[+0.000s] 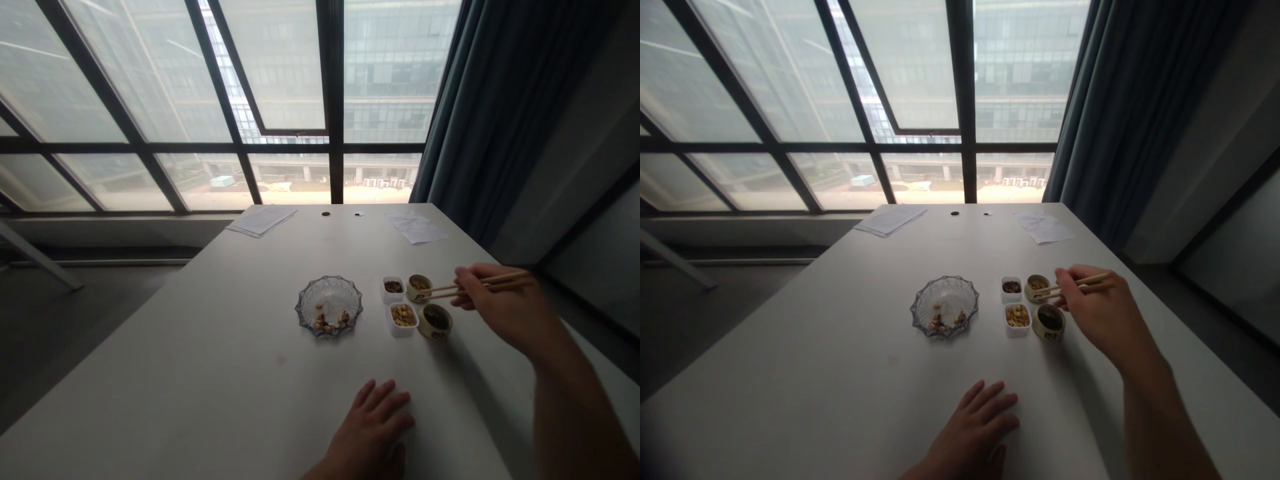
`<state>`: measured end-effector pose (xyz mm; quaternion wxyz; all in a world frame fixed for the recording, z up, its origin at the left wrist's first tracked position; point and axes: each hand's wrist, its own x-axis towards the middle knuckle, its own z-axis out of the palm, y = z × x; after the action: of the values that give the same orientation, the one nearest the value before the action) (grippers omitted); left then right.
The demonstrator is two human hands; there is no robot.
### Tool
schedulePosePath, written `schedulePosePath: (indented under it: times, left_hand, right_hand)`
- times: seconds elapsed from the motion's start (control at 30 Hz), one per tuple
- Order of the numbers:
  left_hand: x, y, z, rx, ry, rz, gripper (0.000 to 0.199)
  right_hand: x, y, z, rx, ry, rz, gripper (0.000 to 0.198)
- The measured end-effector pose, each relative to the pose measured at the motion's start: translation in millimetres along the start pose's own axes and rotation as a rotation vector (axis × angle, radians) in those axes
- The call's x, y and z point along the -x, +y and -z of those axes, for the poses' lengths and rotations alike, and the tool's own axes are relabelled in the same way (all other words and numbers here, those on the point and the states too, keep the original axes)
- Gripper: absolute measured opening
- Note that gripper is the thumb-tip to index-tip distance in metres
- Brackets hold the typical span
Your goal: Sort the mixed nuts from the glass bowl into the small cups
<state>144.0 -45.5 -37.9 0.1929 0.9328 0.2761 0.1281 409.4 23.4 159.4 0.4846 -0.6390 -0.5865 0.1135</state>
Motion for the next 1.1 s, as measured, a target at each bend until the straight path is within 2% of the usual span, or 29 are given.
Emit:
schedulePosePath:
  times: [0.1, 0.3, 0.43, 0.53, 0.8, 0.93, 1.1]
  left_hand:
    - [-0.2, -0.1, 0.4, -0.008, -0.001, 0.0, 0.034]
    - [-1.5, -1.1, -0.9, -0.016, 0.012, -0.014, 0.033]
    - [-2.1, -1.5, 1.1, 0.004, 0.016, -0.035, 0.033]
    - [-2.0, -1.1, 3.7, 0.023, 0.023, -0.041, 0.031]
    - [-1.7, 1.7, 6.1, 0.021, 0.034, -0.034, 0.028]
    - [-2.1, 2.4, 7.2, 0.032, 0.036, -0.035, 0.029]
    - [-2.4, 2.6, 8.1, 0.041, 0.024, -0.031, 0.03]
  right_hand:
    - [5.1, -16.9, -15.1, -0.099, -0.008, -0.013, 0.035]
    - [24.4, -33.9, -76.3, -0.374, -0.409, 0.095, 0.036]
    - [37.7, -27.0, -114.3, -0.385, -0.56, 0.087, 0.036]
    - [44.1, -22.2, -129.4, -0.346, -0.576, 0.061, 0.036]
    - [49.1, -6.3, -147.7, -0.375, -0.531, -0.04, 0.042]
    - [52.1, -2.6, -153.6, -0.435, -0.503, -0.054, 0.048]
    - [53.2, -3.4, -154.7, -0.394, -0.442, -0.08, 0.05]
